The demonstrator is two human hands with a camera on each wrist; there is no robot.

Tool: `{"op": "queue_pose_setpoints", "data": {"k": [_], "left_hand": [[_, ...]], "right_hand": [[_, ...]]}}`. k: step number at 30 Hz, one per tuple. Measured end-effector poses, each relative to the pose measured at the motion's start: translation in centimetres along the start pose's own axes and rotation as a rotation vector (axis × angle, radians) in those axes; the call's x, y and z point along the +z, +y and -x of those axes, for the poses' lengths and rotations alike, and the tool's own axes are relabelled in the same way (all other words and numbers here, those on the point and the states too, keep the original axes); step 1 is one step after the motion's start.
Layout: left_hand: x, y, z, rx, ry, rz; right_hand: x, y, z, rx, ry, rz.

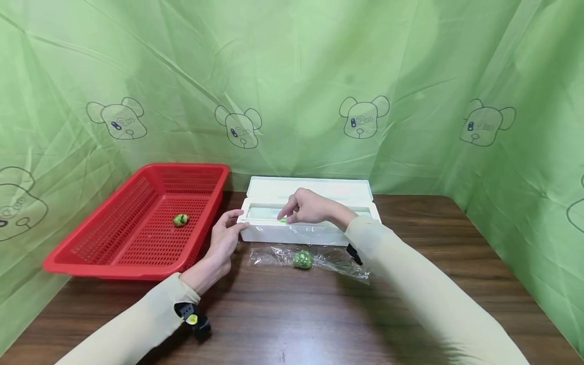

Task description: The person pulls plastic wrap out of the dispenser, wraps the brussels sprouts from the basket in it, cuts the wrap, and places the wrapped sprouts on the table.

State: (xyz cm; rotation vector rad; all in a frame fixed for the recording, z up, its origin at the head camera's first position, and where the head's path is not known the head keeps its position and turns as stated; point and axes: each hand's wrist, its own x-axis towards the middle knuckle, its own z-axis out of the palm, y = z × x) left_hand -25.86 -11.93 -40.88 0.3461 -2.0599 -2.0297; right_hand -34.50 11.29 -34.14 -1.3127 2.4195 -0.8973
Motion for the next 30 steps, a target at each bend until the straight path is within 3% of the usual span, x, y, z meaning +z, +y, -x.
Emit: {"op": "queue_pose_setpoints", "data": {"k": [11, 30], "left_hand": [[-0.1, 0.0, -0.1, -0.004, 0.013, -0.01], [0.0, 0.0, 0.0, 0.001, -0.001, -0.021]], "right_hand": [[-0.8, 1.3, 2.6, 0.051, 0.027, 0.013], [-2.4, 2.9, 5.8, 0.119, 0.023, -0.071]]}}
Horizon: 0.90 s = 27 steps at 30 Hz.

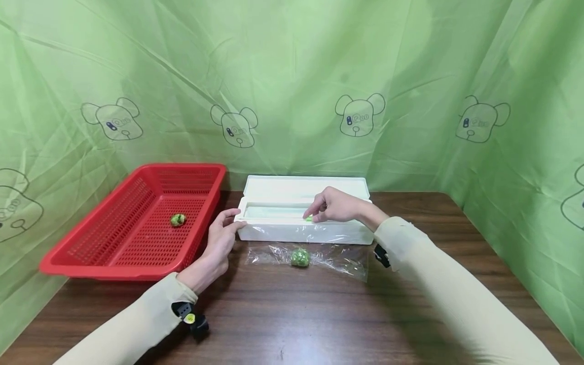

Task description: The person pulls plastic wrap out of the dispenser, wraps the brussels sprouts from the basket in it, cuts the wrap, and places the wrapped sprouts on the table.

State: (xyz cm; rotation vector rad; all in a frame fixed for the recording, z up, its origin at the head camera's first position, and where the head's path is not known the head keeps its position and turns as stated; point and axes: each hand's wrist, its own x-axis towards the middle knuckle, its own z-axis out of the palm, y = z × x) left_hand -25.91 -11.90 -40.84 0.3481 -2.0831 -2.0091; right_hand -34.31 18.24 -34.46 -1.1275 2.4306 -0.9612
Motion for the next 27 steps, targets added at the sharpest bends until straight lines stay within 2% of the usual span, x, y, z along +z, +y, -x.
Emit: {"op": "queue_pose_setpoints", "data": {"k": [9, 14, 27], "left_hand": [[0.0, 0.1, 0.0, 0.0, -0.004, 0.0], [0.1, 0.2, -0.1, 0.0, -0.007, 0.015], [0.2, 0.1, 0.0, -0.005, 0.002, 0.014]], "right_hand": [[-0.9, 0.9, 2.4, 0.01, 0.023, -0.006], [-1.4, 1.0, 3.2, 0.059, 0.026, 0.012], [-2.8, 1.8, 6.1, 0.098, 0.035, 0.019]]}}
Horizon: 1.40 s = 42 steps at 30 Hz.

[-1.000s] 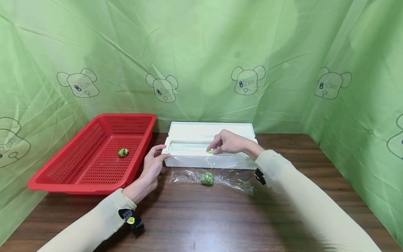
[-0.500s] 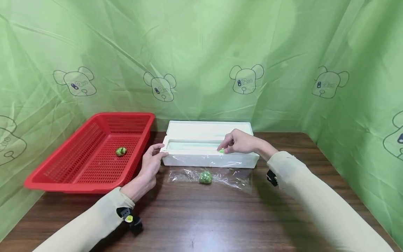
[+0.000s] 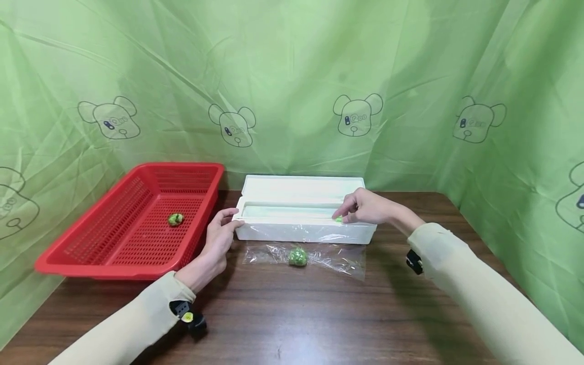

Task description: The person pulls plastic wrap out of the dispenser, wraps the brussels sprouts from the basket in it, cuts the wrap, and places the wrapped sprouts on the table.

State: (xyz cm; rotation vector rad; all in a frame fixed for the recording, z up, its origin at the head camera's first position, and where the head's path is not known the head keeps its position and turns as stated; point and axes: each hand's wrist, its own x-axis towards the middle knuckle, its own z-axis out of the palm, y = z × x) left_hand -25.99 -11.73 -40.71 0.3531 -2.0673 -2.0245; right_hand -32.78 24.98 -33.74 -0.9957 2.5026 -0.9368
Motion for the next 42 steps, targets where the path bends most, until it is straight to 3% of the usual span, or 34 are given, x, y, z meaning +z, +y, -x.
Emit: {"op": "queue_pose_setpoints", "data": {"k": [34, 37, 42], "left_hand": [[0.2, 0.0, 0.1, -0.001, 0.002, 0.001], [0.2, 0.1, 0.2, -0.001, 0.006, -0.011], [-0.2, -0.2, 0.7, 0.022, -0.002, -0.111]], "right_hand": [[-2.5, 2.6, 5.5, -0.006, 0.072, 0.064], [-2.4, 2.8, 5.7, -0.015, 0.079, 0.056], [-1.6, 2.5, 6.0, -0.002, 0.134, 0.08]]}}
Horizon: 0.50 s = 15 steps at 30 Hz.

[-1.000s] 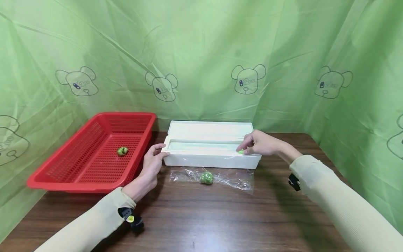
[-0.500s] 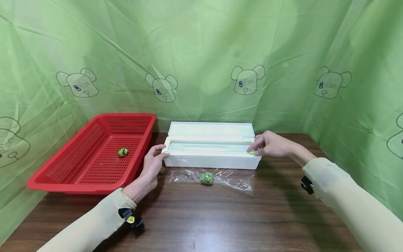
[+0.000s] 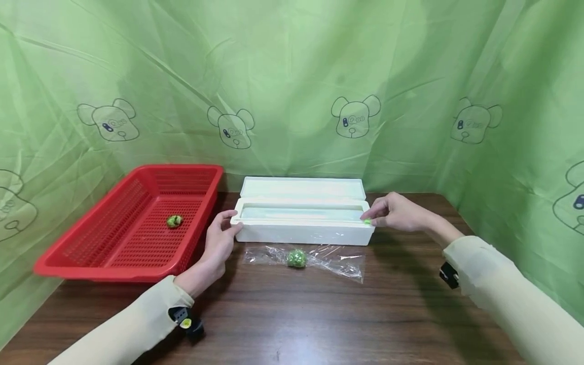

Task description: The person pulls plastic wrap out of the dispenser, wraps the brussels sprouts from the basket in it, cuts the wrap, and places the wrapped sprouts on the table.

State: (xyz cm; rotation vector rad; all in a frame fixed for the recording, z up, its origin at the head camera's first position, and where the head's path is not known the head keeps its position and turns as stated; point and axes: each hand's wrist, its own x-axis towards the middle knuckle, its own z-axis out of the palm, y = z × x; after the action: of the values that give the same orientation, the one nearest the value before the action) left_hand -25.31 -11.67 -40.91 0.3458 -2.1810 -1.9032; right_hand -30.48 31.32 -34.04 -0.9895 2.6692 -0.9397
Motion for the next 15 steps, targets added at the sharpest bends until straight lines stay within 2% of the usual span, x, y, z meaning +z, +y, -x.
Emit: {"op": "queue_pose_setpoints", "data": {"k": [2, 7, 10, 15], "left_hand": [[-0.2, -0.1, 0.2, 0.012, -0.009, -0.034], [-0.6, 0.3, 0.3, 0.049, -0.031, -0.037], [-0.8, 0.6, 0.4, 0.118, -0.023, -0.086], [-0.8, 1.0, 0.6, 0.246, -0.006, -0.227]], "right_hand": [[0.5, -0.3, 0.3, 0.022, 0.055, 0.025], [2.0, -1.3, 1.2, 0.061, 0.231, 0.123], [3.0, -1.6, 1.7, 0.072, 0.313, 0.191], [4.6, -1.5, 2.2, 0.073, 0.418, 0.266]]}}
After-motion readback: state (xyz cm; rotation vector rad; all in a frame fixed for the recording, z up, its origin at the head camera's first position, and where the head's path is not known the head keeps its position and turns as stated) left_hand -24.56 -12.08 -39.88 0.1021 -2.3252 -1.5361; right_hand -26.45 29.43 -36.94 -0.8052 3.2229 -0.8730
